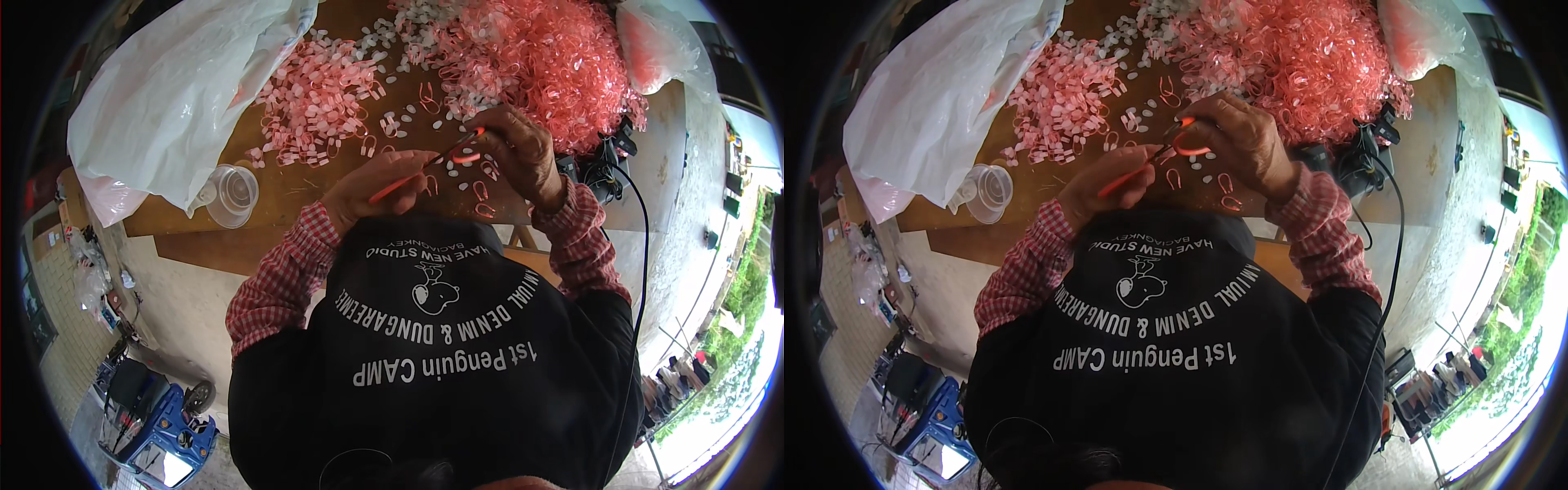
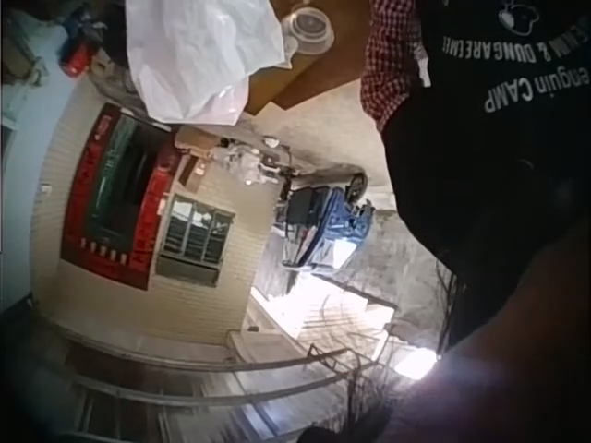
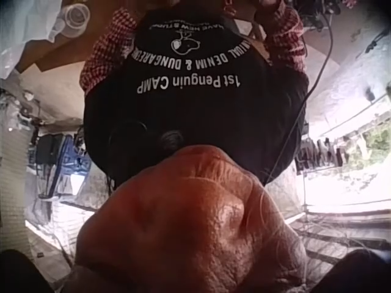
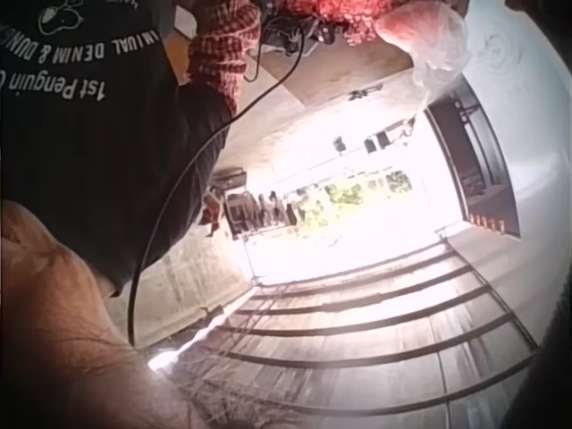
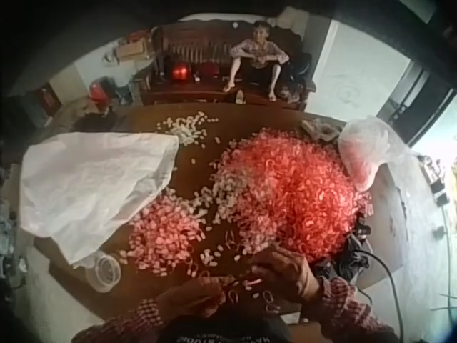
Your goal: Manually assembling small pink and white plastic components, possibly parts for hangers or toys, using hands and a small pair of pliers.
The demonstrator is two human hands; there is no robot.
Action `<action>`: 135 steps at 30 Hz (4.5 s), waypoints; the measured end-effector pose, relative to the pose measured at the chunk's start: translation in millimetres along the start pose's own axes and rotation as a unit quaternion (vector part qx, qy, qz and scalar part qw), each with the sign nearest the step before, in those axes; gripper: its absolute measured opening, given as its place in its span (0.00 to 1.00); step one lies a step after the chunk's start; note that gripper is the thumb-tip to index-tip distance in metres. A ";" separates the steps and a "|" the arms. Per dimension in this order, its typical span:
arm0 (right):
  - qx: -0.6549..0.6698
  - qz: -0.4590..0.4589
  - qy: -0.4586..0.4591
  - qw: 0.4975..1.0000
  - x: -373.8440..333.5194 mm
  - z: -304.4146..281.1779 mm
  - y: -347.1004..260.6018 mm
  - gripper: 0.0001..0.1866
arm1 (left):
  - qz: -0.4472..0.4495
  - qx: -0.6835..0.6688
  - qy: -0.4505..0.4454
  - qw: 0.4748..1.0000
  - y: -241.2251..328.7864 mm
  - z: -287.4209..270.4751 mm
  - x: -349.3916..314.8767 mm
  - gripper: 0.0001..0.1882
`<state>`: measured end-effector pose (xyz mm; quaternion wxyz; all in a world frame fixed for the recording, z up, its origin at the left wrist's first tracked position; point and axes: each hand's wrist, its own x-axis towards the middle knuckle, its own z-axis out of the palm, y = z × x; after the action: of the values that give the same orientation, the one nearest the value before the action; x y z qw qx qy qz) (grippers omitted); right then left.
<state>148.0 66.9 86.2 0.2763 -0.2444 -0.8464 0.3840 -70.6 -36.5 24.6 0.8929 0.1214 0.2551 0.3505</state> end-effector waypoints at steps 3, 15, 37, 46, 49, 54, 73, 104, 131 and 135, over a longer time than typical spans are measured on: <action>0.012 0.106 -0.019 0.994 2.5 -0.1 -4.5 0.08 | -0.083 0.175 0.139 0.971 11.4 13.6 -4.8 0.27; 0.235 0.317 -0.003 0.919 9.1 10.6 -10.1 0.10 | 0.283 0.512 0.149 0.797 44.2 46.3 3.4 0.16; 0.218 0.333 -0.009 0.917 11.3 9.6 10.6 0.12 | 0.242 0.535 0.211 0.781 15.5 35.4 30.2 0.07; 0.163 0.331 0.019 0.929 5.1 -2.6 19.9 0.14 | 0.196 0.612 0.089 0.761 10.9 32.9 19.8 0.20; 0.167 0.328 0.013 0.930 1.4 -4.1 21.3 0.13 | 0.191 0.639 0.112 0.737 15.3 41.5 16.4 0.23; 0.198 0.347 0.008 0.917 -2.7 -2.9 25.1 0.12 | 0.287 0.800 0.150 0.505 11.0 28.9 14.6 0.22; 0.049 0.139 -0.038 0.988 -6.4 -1.4 12.7 0.09 | 0.143 0.378 0.204 0.891 17.2 23.9 0.1 0.10; 0.339 0.393 0.089 0.850 -33.6 37.7 -1.4 0.12 | 0.266 0.015 0.290 0.919 0.6 41.4 17.9 0.07; 0.354 0.439 0.125 0.816 -60.5 64.7 -3.4 0.14 | 0.239 -0.006 0.309 0.920 -16.9 19.8 29.0 0.09; 0.286 0.420 0.068 0.858 -53.2 46.0 -5.5 0.14 | 0.197 0.004 0.244 0.950 -8.1 13.6 25.8 0.08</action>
<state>155.5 6.8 50.3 0.2033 -0.5123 -0.4952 0.6715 -42.5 -25.2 23.3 0.7162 0.0829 0.4378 0.5371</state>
